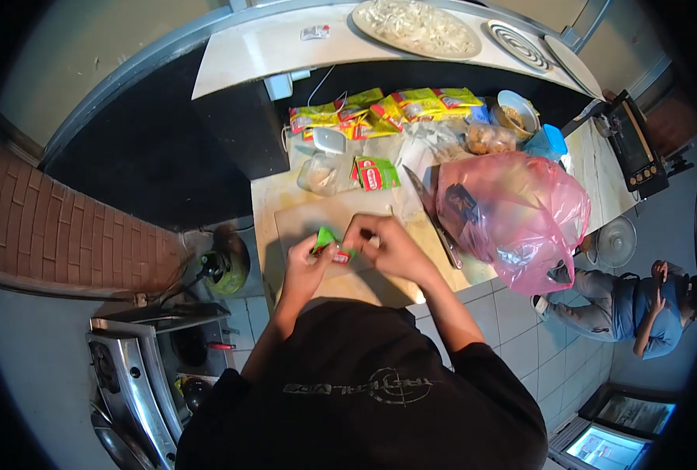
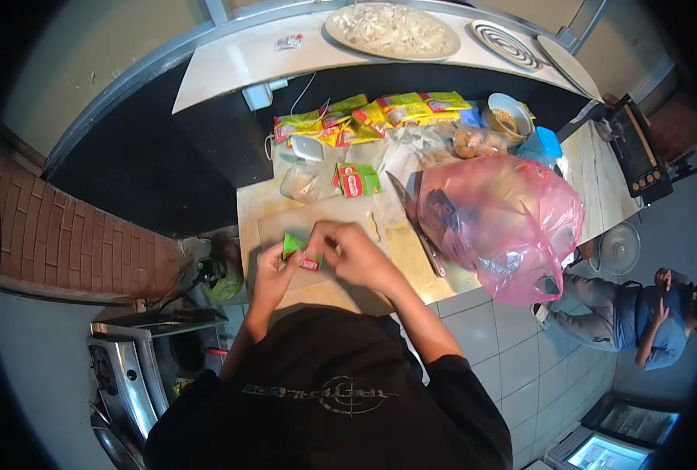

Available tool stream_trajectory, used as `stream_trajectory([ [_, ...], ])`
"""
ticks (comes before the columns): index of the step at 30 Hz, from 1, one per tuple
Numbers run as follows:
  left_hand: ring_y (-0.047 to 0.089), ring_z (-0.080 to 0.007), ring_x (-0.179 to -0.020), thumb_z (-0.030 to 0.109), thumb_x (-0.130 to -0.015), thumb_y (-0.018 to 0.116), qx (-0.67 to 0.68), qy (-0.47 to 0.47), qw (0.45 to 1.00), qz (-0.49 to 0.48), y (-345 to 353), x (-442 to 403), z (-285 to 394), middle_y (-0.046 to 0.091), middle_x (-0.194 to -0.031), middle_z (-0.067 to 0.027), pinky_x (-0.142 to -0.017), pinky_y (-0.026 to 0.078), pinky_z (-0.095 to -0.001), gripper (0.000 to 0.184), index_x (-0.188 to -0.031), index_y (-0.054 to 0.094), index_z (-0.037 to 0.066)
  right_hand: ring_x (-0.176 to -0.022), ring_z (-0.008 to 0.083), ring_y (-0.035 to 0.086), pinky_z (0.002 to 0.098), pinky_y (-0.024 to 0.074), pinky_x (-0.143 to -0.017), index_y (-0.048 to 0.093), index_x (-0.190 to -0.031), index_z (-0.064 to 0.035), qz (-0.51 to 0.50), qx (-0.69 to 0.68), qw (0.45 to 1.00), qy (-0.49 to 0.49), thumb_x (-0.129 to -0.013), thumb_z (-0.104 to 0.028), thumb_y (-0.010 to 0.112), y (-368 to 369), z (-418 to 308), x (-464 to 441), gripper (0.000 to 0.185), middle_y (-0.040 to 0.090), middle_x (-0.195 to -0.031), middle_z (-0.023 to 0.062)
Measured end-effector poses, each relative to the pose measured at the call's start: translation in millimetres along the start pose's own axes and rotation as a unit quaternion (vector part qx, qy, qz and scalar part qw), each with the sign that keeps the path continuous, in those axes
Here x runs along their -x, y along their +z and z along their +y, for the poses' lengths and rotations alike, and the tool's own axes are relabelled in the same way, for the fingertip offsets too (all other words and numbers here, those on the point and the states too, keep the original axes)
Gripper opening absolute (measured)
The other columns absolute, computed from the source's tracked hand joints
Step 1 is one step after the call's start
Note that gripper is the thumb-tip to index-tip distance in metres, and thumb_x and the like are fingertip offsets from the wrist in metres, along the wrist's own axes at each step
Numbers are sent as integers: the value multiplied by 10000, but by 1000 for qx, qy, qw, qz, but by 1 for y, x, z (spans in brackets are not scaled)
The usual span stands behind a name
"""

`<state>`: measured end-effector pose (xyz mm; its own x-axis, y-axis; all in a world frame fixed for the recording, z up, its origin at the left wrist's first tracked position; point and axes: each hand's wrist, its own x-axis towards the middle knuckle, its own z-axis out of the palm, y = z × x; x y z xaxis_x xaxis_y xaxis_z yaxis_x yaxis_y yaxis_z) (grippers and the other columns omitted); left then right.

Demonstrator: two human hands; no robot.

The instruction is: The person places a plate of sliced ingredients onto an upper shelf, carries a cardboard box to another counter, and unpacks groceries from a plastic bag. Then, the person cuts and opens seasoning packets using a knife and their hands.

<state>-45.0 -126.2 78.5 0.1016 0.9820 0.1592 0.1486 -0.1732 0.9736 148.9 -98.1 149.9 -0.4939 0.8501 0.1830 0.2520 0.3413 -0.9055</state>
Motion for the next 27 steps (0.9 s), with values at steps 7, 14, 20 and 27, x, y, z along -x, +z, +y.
stream_trajectory([
  [7, 567, -55, -743, 159, -910, 681, 53, -77, 995, -25, 6, -10, 5, 672, -810, -20, -676, 484, -259, 196, -976, 670, -26, -700, 209, 617, 330, 478, -646, 610, -876, 25, 68, 24, 997, -9, -860, -11, 658, 1, 3, -3, 63, 634, -804, 124],
  [14, 552, -48, -771, 251, -994, 572, 113, -121, 984, 63, 10, -5, -32, 650, -874, -23, -703, 477, -258, 276, -1061, 616, -13, -686, 234, 608, 342, 479, -639, 599, -949, 21, 199, 74, 974, 82, -915, -141, 631, -3, 50, 29, 169, 627, -847, 132],
  [20, 544, -70, -797, 231, -1000, 552, 78, -106, 987, 95, 6, 2, -57, 616, -873, -28, -721, 470, -260, 249, -1059, 577, -10, -1028, 432, 499, 495, 432, -888, 528, -1175, -24, 255, 418, 838, 240, -843, -56, 612, -10, 144, 104, 344, 497, -1087, 237],
  [27, 510, -101, -728, 175, -968, 581, 22, -138, 988, 69, 7, -2, -86, 607, -801, -72, -666, 451, -285, 193, -967, 584, -18, -1112, 362, 500, 498, 393, -957, 475, -1319, 12, 267, 526, 766, 257, -845, -86, 586, 9, 155, 106, 496, 520, -1146, 190],
])
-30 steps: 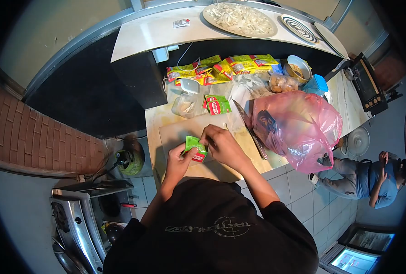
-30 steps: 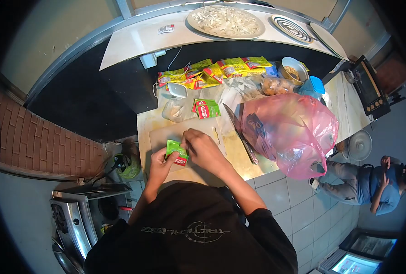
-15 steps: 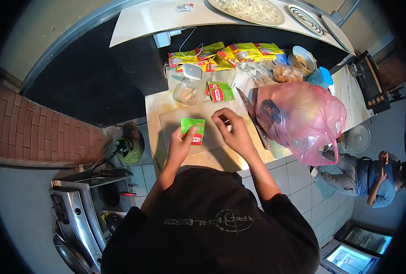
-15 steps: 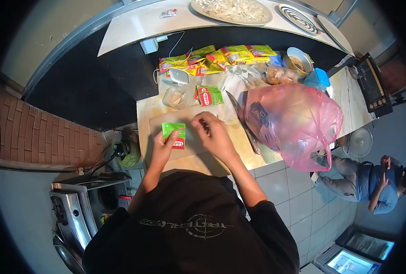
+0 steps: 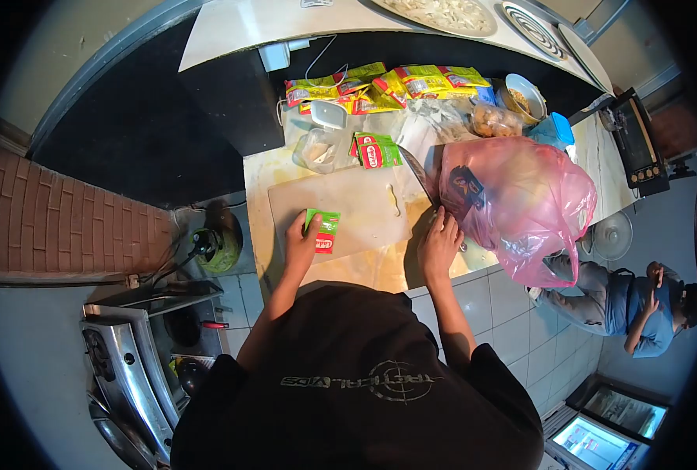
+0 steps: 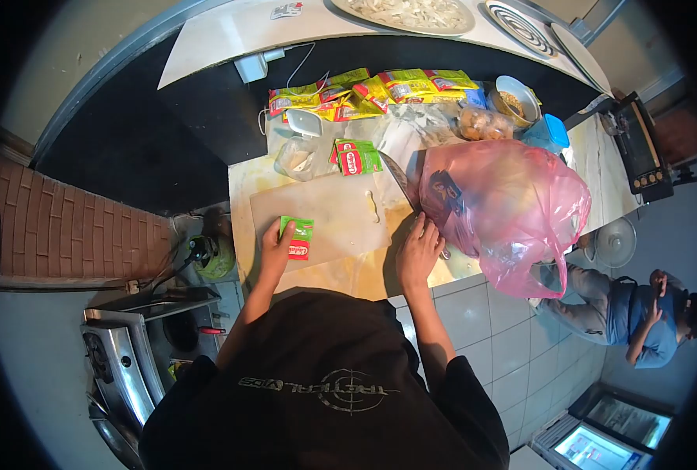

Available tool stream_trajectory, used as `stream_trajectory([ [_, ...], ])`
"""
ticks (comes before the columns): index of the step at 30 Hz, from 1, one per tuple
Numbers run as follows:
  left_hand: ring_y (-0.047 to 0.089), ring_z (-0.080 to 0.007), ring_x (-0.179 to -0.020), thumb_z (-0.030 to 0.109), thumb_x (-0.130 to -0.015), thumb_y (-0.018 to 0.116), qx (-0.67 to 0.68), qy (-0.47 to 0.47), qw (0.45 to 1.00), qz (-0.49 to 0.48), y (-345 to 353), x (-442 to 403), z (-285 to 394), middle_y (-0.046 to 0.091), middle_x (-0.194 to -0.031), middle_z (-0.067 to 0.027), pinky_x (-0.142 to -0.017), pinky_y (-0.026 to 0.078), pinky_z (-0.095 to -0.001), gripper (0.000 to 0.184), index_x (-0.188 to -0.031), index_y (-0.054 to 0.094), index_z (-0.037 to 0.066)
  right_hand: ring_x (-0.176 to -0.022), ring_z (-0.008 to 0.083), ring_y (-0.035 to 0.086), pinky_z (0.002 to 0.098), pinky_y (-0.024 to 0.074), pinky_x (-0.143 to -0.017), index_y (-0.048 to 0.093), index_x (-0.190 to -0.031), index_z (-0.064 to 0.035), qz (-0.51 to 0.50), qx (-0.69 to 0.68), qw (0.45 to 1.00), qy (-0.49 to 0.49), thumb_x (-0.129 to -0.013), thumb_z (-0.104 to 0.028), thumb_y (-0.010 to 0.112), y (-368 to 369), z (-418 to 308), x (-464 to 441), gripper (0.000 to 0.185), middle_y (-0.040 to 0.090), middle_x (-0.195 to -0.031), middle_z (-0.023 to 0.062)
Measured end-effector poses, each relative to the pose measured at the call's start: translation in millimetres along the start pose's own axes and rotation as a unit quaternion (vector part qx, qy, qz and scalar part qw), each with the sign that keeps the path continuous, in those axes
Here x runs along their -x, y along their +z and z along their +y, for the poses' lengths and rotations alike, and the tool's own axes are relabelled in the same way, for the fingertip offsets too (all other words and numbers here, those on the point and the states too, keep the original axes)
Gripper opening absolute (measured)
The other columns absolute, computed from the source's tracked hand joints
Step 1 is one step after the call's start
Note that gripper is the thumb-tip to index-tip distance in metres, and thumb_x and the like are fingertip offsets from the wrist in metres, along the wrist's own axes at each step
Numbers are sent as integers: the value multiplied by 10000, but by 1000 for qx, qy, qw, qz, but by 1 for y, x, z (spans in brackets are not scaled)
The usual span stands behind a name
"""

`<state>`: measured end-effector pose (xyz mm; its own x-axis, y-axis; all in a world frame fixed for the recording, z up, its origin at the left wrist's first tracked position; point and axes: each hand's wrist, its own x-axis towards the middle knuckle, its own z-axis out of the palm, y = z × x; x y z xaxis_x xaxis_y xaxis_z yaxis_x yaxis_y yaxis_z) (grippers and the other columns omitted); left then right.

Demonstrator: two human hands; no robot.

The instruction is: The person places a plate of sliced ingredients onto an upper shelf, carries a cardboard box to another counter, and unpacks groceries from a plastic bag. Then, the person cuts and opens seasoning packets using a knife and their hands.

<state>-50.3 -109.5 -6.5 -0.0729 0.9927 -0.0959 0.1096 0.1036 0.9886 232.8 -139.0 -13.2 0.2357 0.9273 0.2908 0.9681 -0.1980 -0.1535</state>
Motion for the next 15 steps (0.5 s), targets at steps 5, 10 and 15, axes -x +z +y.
stream_trajectory([
  [5, 497, -143, -676, 167, -946, 597, -75, 77, 993, 40, 4, -12, -16, 584, -754, -129, -654, 447, -304, 190, -929, 585, -22, -1114, 329, 492, 461, 385, -943, 465, -1347, 3, 15, 101, 994, 26, -859, -89, 540, 1, -1, 7, 502, 522, -1162, 162],
  [10, 545, -225, -707, 153, -943, 586, -92, 18, 995, 36, 6, -15, -21, 607, -830, -161, -677, 465, -369, 174, -975, 573, -17, -1031, 323, 514, 437, 398, -886, 509, -1213, 7, -3, 71, 997, 37, -845, -73, 535, 3, 15, 11, 377, 522, -1094, 153],
  [15, 608, -418, -890, 159, -973, 524, -102, 36, 990, 86, 13, -9, -10, 604, -966, -226, -781, 468, -453, 285, -1213, 411, 54, -976, 332, 547, 442, 423, -826, 515, -1006, -16, -24, 67, 996, 46, -835, -62, 531, 3, 27, 18, 178, 532, -1023, 153],
])
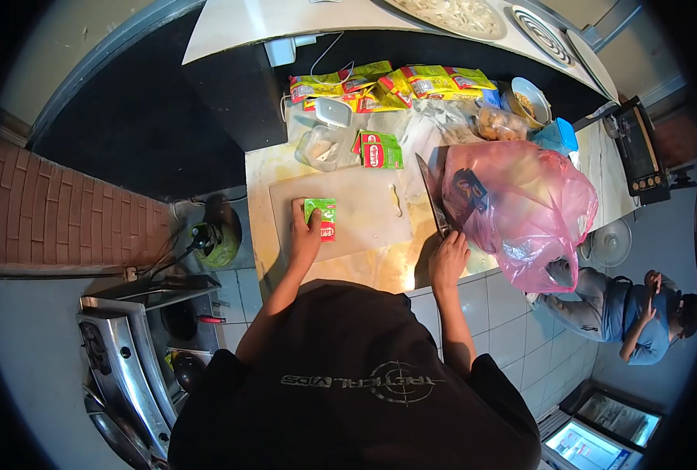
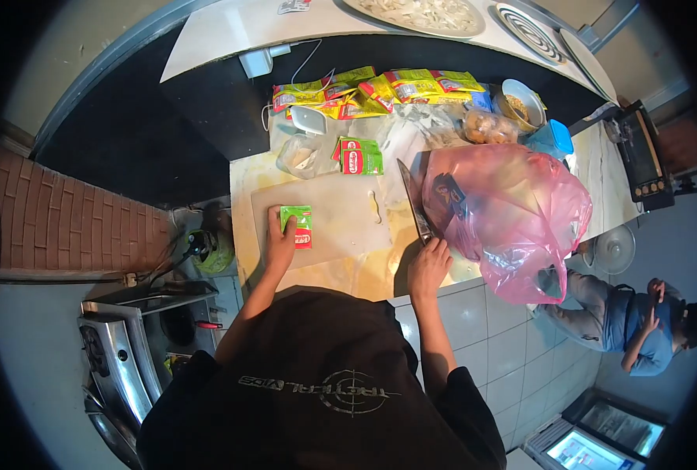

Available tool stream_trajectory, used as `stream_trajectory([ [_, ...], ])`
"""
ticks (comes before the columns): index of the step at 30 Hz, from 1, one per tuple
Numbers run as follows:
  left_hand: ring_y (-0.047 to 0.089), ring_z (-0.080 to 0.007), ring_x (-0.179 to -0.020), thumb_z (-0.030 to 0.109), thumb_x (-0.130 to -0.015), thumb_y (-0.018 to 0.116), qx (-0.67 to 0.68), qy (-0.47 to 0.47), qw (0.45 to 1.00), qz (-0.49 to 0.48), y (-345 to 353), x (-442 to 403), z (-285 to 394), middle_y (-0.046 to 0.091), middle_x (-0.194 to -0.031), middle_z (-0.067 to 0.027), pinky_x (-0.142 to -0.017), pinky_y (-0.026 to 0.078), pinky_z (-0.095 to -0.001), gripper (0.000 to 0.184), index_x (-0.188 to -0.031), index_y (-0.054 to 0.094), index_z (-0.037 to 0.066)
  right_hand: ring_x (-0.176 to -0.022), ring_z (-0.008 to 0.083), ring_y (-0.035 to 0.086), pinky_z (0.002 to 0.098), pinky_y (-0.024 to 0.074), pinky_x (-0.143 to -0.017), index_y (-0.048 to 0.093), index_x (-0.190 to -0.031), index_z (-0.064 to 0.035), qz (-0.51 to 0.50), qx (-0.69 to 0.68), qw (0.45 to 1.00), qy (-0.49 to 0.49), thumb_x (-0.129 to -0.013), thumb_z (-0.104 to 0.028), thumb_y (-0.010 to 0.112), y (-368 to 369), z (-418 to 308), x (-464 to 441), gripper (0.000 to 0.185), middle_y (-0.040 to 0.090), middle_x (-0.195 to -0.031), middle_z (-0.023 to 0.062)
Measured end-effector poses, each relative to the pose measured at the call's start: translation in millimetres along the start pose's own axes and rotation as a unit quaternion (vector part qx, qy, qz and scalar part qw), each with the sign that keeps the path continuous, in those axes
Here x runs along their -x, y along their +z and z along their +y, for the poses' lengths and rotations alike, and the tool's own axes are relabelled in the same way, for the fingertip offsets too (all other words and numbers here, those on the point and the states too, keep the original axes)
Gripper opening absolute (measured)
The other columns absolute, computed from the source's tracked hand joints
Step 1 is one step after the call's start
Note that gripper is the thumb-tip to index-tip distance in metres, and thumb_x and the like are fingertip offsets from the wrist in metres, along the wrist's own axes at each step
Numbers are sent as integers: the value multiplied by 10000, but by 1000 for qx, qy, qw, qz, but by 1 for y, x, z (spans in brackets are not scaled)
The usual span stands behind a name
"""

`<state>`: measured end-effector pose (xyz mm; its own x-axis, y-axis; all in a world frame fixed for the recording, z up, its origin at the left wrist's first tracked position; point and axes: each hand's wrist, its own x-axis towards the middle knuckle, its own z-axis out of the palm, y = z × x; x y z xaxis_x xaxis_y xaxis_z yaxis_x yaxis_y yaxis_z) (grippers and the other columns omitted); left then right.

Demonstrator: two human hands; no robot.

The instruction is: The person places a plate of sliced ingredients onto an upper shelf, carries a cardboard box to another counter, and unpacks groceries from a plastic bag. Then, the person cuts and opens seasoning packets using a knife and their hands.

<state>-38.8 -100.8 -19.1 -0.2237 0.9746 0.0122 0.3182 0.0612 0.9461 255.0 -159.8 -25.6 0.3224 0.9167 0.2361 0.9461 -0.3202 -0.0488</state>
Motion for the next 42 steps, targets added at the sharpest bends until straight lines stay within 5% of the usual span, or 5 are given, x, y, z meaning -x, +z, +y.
stream_trajectory([
  [10, 536, -465, -1042, 95, -960, 515, -18, 82, 995, -56, 30, 0, -14, 544, -1085, -254, -842, 434, -507, 270, -1201, 404, 45, -661, 390, 614, 454, 431, -551, 440, -1019, 18, -106, -350, 928, -65, -929, -21, 491, -74, 29, 41, 111, 614, -786, 262],
  [13, 591, -334, -905, 65, -950, 545, -78, 169, 981, -52, 37, 0, -10, 570, -971, -192, -796, 469, -404, 202, -1118, 453, 2, -538, 275, 552, 393, 411, -538, 467, -1054, 10, -300, -418, 856, 53, -970, -129, 534, -106, 19, 54, 175, 606, -678, 221],
  [20, 562, -266, -658, 71, -926, 586, -22, 77, 992, -101, 22, -21, -10, 577, -765, -160, -620, 457, -375, 132, -1008, 502, 12, -720, 494, 604, 517, 473, -630, 487, -977, 16, -283, -379, 881, -21, -936, -152, 580, -131, -15, 69, 196, 626, -721, 274],
  [32, 600, -261, -702, 38, -893, 627, 17, 38, 994, -101, 17, -10, -8, 609, -841, -170, -643, 473, -372, 137, -975, 526, -5, -689, 460, 623, 504, 487, -627, 477, -1004, -8, -315, -319, 893, -44, -918, -142, 609, -134, -25, 67, 207, 632, -710, 256],
  [42, 608, -277, -735, 4, -897, 584, -79, 215, 969, -95, 12, -19, -3, 584, -843, -157, -669, 476, -369, 77, -966, 560, -18, -723, 468, 626, 533, 509, -638, 415, -1013, -20, -321, -257, 905, -108, -910, -164, 598, -135, -29, 61, 254, 636, -830, 264],
])
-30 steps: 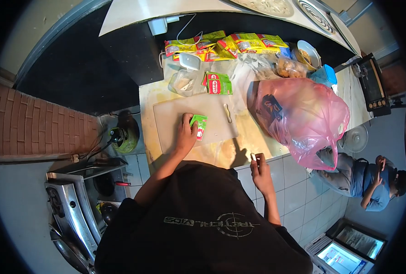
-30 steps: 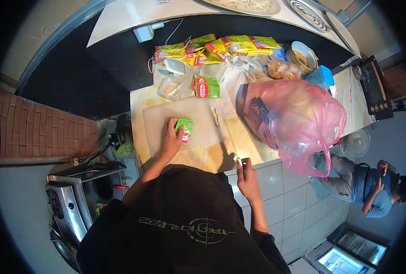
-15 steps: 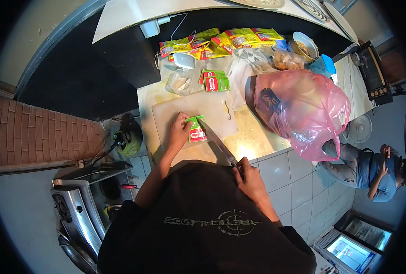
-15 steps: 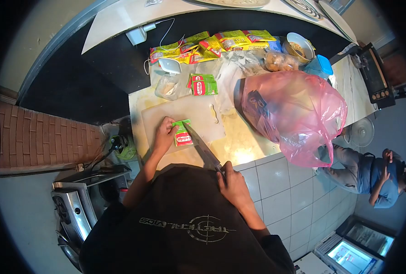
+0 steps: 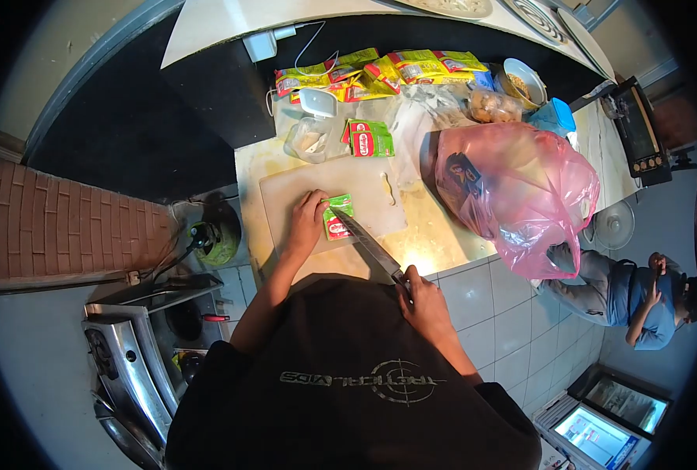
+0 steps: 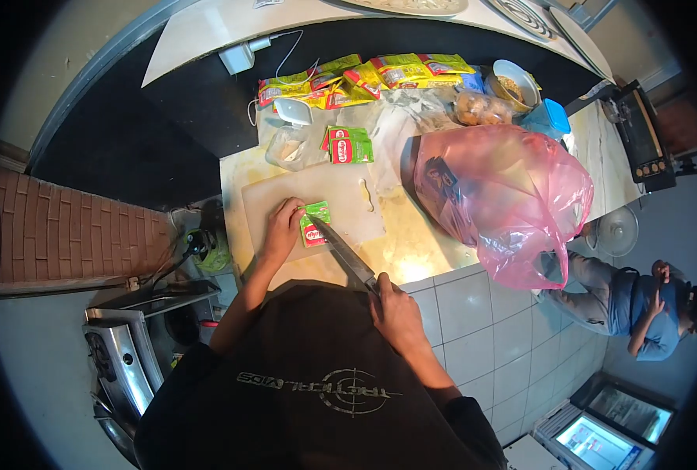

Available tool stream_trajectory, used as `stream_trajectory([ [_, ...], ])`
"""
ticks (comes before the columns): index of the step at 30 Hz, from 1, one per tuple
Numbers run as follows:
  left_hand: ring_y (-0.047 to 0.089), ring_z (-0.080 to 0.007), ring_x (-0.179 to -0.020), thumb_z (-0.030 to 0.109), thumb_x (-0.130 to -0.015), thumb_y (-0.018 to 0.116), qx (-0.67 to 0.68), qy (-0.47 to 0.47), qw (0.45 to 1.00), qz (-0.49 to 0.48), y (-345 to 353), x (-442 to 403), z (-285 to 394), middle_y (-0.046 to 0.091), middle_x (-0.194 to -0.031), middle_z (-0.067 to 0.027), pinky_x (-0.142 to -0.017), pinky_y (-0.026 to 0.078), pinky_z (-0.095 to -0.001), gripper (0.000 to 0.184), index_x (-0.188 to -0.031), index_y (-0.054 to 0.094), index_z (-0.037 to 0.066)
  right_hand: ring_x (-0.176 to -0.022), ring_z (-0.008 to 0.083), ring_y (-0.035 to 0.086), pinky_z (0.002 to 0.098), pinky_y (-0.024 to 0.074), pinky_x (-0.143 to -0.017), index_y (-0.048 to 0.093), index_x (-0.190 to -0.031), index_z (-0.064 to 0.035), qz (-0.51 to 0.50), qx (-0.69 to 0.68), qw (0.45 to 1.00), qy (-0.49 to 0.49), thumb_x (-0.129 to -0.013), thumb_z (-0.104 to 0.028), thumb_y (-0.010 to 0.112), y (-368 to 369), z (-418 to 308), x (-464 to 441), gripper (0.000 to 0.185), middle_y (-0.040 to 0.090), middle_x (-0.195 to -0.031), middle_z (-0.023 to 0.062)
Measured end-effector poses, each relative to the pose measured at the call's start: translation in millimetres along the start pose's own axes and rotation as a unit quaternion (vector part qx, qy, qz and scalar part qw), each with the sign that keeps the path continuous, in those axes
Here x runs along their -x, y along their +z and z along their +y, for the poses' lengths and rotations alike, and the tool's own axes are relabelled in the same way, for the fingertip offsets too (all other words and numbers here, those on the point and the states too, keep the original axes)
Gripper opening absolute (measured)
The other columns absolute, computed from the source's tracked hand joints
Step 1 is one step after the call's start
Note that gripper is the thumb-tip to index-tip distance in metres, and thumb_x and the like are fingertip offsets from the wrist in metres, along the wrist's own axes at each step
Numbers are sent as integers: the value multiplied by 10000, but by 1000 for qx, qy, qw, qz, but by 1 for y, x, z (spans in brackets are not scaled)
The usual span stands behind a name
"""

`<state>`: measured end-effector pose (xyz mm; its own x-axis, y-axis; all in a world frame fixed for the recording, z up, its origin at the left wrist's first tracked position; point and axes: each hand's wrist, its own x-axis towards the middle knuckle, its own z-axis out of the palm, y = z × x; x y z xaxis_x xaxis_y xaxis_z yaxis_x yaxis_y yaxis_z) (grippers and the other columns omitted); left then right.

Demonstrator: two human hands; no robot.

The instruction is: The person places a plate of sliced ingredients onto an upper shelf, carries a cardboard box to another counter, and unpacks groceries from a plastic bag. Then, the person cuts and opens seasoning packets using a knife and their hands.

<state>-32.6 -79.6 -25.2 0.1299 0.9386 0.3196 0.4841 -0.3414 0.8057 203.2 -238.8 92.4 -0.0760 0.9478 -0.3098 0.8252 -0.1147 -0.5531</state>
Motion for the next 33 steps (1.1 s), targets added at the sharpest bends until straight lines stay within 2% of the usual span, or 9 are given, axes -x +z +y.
stream_trajectory([
  [2, 618, -243, -711, 2, -905, 582, -14, 22, 1000, 2, -2, 0, 4, 591, -830, -152, -659, 480, -354, 66, -963, 563, -24, -718, 465, 626, 532, 511, -637, 418, -1024, -22, -1, 7, 1000, 0, -911, -161, 595, 0, -5, -1, 252, 638, -841, 255],
  [4, 620, -276, -692, 6, -903, 580, 96, -142, 984, -41, -4, 2, 10, 597, -858, -168, -646, 483, -368, 78, -974, 563, -23, -713, 462, 627, 530, 514, -636, 421, -1035, -24, -2, 14, 1000, 1, -912, -157, 593, 1, -5, -1, 250, 640, -852, 245],
  [5, 620, -276, -692, 6, -903, 580, 95, -142, 984, -42, -6, 2, 13, 597, -858, -168, -646, 483, -368, 78, -974, 563, -23, -708, 458, 629, 529, 515, -633, 429, -1045, -25, 2, 21, 1000, -2, -912, -155, 591, 3, -4, -1, 246, 640, -858, 237],
  [7, 572, -406, -804, 9, -902, 565, 61, -125, 989, -55, -7, 1, 15, 572, -866, -194, -713, 465, -451, 89, -988, 550, -6, -704, 454, 630, 527, 516, -630, 437, -1055, -27, 6, 27, 1000, -6, -912, -153, 588, 3, -5, -2, 243, 640, -864, 228],
  [10, 565, -394, -795, -1, -894, 572, -18, -29, 999, -23, -3, 0, 12, 556, -854, -185, -699, 459, -451, 93, -985, 550, -2, -722, 456, 632, 519, 505, -621, 441, -1005, -33, 23, 24, 999, 7, -913, -163, 604, 3, -7, -2, 228, 642, -834, 245],
  [13, 563, -393, -796, 2, -896, 570, -31, -5, 999, 1, 0, -2, 13, 558, -863, -183, -695, 451, -456, 60, -954, 555, -5, -723, 458, 631, 522, 507, -625, 443, -1001, -37, 27, 26, 999, 14, -913, -170, 600, 3, -6, -2, 224, 644, -853, 231],
  [19, 561, -411, -792, -5, -888, 569, 5, -20, 1000, 8, 1, -1, 12, 564, -861, -189, -692, 447, -462, 29, -878, 543, -16, -718, 459, 630, 525, 509, -625, 451, -1008, -47, 20, 28, 999, 6, -919, -183, 587, 5, -4, -5, 212, 646, -860, 209],
  [24, 563, -406, -767, -26, -872, 567, -2, -20, 1000, 9, 3, -2, 10, 560, -822, -185, -678, 449, -453, 41, -868, 527, -20, -695, 446, 642, 524, 530, -622, 486, -1118, -32, 18, 46, 999, 4, -919, -157, 552, 7, -6, -7, 245, 646, -899, 214],
  [33, 569, -406, -734, -70, -846, 546, -3, 3, 1000, 1, 1, 0, 4, 562, -801, -180, -645, 457, -435, 58, -860, 520, -19, -769, 472, 628, 553, 509, -648, 454, -1066, -72, 6, 32, 999, 27, -925, -188, 573, 17, -1, -11, 219, 654, -941, 213],
])
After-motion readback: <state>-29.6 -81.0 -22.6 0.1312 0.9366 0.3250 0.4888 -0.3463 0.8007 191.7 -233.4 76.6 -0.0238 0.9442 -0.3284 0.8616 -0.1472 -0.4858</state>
